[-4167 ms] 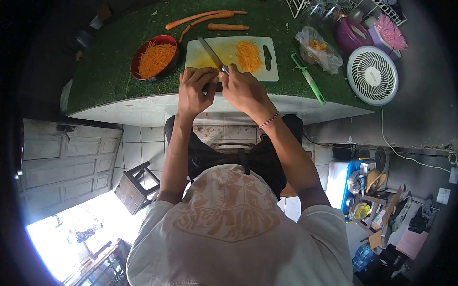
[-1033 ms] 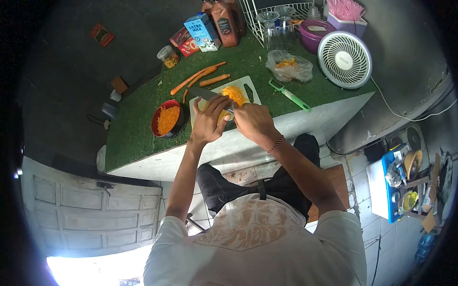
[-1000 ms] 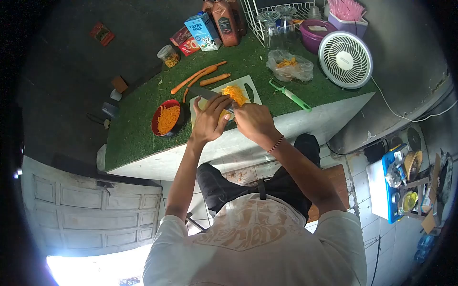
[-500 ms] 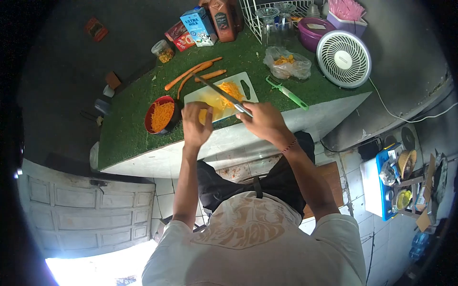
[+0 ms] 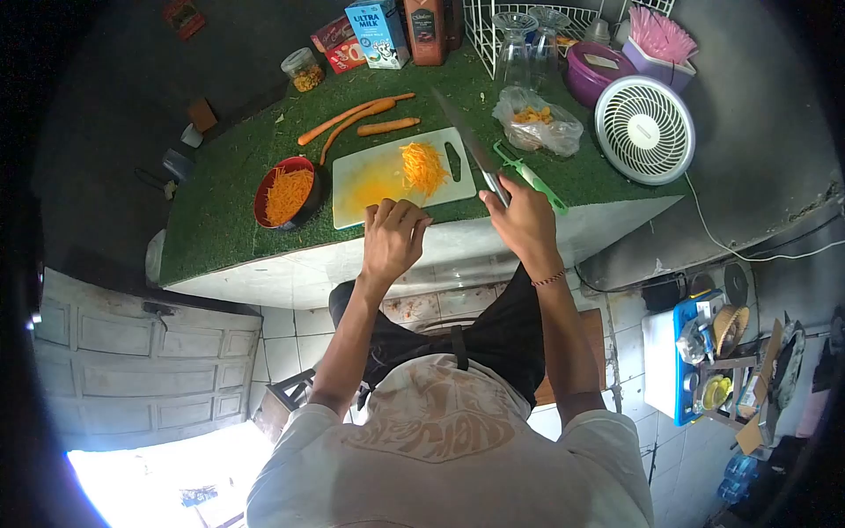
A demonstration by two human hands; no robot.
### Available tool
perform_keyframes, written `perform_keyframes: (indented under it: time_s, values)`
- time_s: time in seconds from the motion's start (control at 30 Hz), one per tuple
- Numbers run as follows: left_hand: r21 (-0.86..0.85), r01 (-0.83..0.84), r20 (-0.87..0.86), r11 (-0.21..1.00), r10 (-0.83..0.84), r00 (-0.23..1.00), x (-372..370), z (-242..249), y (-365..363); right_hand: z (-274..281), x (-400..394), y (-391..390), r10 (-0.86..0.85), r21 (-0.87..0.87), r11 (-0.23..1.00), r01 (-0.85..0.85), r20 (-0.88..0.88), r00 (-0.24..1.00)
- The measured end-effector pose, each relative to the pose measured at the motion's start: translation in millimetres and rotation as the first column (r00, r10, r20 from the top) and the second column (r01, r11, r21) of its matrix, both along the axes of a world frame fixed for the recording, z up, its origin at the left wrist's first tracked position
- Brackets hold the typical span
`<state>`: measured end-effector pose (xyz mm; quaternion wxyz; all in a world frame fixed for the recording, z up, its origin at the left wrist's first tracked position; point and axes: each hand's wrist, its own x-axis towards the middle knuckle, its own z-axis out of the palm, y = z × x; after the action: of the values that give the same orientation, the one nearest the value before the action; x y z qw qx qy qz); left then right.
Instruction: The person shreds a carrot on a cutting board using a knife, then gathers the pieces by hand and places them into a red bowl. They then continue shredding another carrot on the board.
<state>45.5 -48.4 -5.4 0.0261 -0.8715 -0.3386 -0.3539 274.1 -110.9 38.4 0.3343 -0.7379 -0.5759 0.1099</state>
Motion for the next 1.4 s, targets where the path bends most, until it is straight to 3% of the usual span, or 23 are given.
perform_keyframes:
  time_s: [0.3, 0.5, 0.6, 0.7, 0.8, 0.9, 1.27, 1.4]
  values:
    - [-0.067, 0.033, 0.072, 0.997, -0.028, 0.997, -10, 13, 26, -17, -14, 25, -0.102, -0.061, 0.991, 0.116, 0.195, 0.976]
    - [-0.103, 0.047, 0.096, 0.994, -0.037, 0.995, -8, 14, 49, -7, -17, 32, -0.087, -0.083, 0.991, 0.106, 0.204, 0.975]
    - [-0.142, 0.056, 0.195, 0.988, -0.027, 0.981, -11, 10, 50, -11, -15, 30, -0.034, 0.003, 0.999, 0.035, 0.268, 0.963]
    - [-0.173, 0.091, 0.332, 0.981, -0.029, 0.943, -15, 10, 51, -14, -25, 26, 0.055, 0.249, 0.96, -0.126, 0.272, 0.961]
    - [-0.203, 0.124, 0.397, 0.971, -0.034, 0.917, -18, 12, 52, -19, -46, 30, 0.122, 0.29, 0.928, -0.235, 0.361, 0.924]
    - [-0.16, 0.122, 0.379, 0.98, -0.053, 0.924, -19, 8, 55, -21, -49, 42, 0.201, 0.123, 0.953, -0.277, 0.426, 0.882]
    - [-0.188, 0.061, 0.381, 0.98, 0.015, 0.925, -17, 4, 48, -37, -61, 96, 0.206, 0.079, 0.963, -0.259, 0.408, 0.889]
    - [-0.159, 0.062, 0.398, 0.985, 0.007, 0.917, -19, 1, 50, -30, -54, 91, 0.29, 0.123, 0.938, -0.326, 0.242, 0.926]
